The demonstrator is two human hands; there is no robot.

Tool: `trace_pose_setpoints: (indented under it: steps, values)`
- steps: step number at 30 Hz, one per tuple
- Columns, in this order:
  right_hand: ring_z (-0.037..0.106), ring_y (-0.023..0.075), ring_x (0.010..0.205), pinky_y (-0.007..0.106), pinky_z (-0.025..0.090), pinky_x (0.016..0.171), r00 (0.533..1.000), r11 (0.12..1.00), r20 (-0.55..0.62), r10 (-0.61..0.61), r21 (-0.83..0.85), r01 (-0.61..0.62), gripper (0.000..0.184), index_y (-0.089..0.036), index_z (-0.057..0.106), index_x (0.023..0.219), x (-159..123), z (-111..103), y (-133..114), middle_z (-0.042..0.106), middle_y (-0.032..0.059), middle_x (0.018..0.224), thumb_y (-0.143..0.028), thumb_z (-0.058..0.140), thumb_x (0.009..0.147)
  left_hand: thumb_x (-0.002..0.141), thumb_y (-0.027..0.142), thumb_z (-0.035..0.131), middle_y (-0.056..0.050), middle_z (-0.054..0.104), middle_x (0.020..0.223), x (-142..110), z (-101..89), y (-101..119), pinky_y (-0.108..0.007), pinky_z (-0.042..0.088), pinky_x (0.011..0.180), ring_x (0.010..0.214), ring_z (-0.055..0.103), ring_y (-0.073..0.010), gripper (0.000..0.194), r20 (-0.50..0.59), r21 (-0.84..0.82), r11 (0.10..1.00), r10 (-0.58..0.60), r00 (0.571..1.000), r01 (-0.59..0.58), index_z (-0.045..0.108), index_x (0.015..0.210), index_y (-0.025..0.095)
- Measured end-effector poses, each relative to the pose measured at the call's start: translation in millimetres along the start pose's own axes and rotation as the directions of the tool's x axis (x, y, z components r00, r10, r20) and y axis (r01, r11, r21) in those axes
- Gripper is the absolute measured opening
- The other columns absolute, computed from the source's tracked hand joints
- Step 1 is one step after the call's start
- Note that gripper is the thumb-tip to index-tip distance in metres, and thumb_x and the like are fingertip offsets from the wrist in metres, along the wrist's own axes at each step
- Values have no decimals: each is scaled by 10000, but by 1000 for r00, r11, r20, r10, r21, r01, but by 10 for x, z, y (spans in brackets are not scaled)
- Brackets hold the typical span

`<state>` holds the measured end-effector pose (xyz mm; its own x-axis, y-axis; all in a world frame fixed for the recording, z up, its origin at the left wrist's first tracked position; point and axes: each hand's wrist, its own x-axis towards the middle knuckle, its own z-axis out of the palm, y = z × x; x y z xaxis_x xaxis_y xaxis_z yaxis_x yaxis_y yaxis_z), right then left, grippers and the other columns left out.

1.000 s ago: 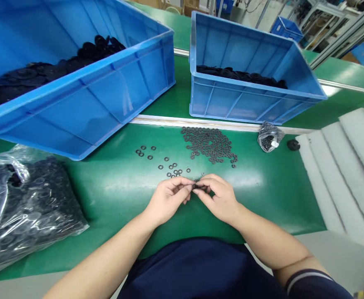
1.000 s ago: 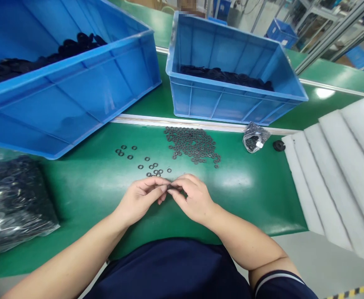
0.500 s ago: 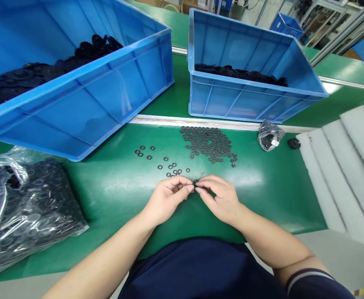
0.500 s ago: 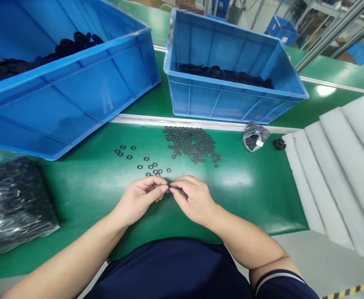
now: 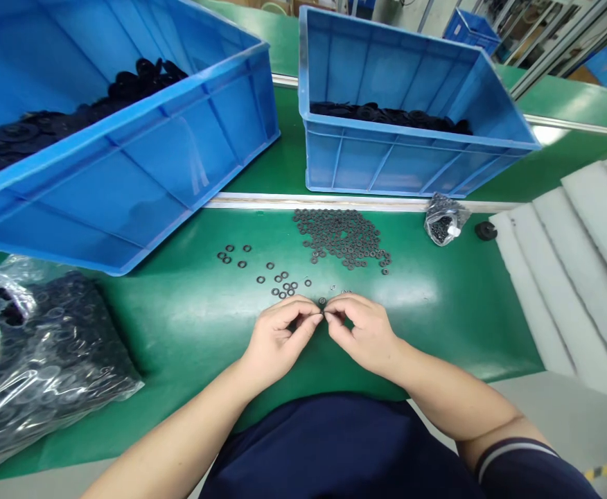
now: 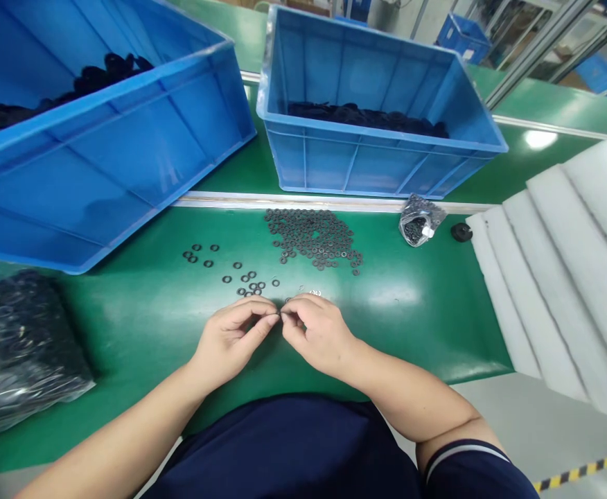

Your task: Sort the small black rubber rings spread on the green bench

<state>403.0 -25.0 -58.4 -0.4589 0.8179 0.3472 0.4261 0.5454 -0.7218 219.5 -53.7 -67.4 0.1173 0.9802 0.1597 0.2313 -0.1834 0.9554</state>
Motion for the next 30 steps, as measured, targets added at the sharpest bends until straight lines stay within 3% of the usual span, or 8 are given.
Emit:
trace_pose_setpoints:
  steps: [4, 11, 17, 25, 30]
  values:
    - [616, 146, 660, 280, 524, 651, 998, 998, -25, 56, 43, -55, 96, -228, 612, 849, 2, 19, 8, 677, 10, 758, -148, 563, 864, 908, 294, 656, -27, 655, 774, -4, 13, -19, -260, 464, 668, 704, 578, -135, 142, 35, -133, 981, -137, 990, 141, 685, 825, 183]
    - [642, 149, 686, 285, 528, 660, 980, 959, 45, 194, 199, -199, 68, -235, 577, 885, 1, -9, 0, 674, -6, 761, -170, 560, 878, 859, 438, 714, 4, 587, 642, 48, -29, -11, -244, 447, 610, 615, 515, -114, 279, 181, -337, 862, -337, 924, 380, 659, 804, 170]
    - [663, 151, 718, 297, 552, 687, 971, 937, 93, 221, 256, -238, 62, -234, 564, 940, -13, 0, 14, 688, 2, 801, -182, 549, 910, 862, 453, 716, -3, 598, 671, 45, -35, -79, -258, 436, 629, 621, 511, -113, 295, 211, -395, 817, -364, 907, 420, 659, 828, 166]
    - [654, 169, 785, 324, 556, 716, 998, 987, -27, 54, 155, -49, 93, -244, 542, 930, 2, -25, 30, 668, 32, 872, -157, 521, 904, 885, 387, 711, -20, 637, 768, 44, -42, -131, -253, 431, 641, 656, 524, -110, 225, 183, -512, 751, -380, 907, 417, 664, 846, 171]
    - [673, 165, 779, 319, 574, 712, 985, 953, -80, 156, 275, -129, 104, -246, 567, 877, 34, -58, 77, 681, 28, 861, -144, 560, 892, 835, 364, 762, -75, 707, 907, 94, -67, -59, -276, 479, 649, 685, 595, -128, 248, 151, -593, 709, -368, 917, 382, 651, 750, 160]
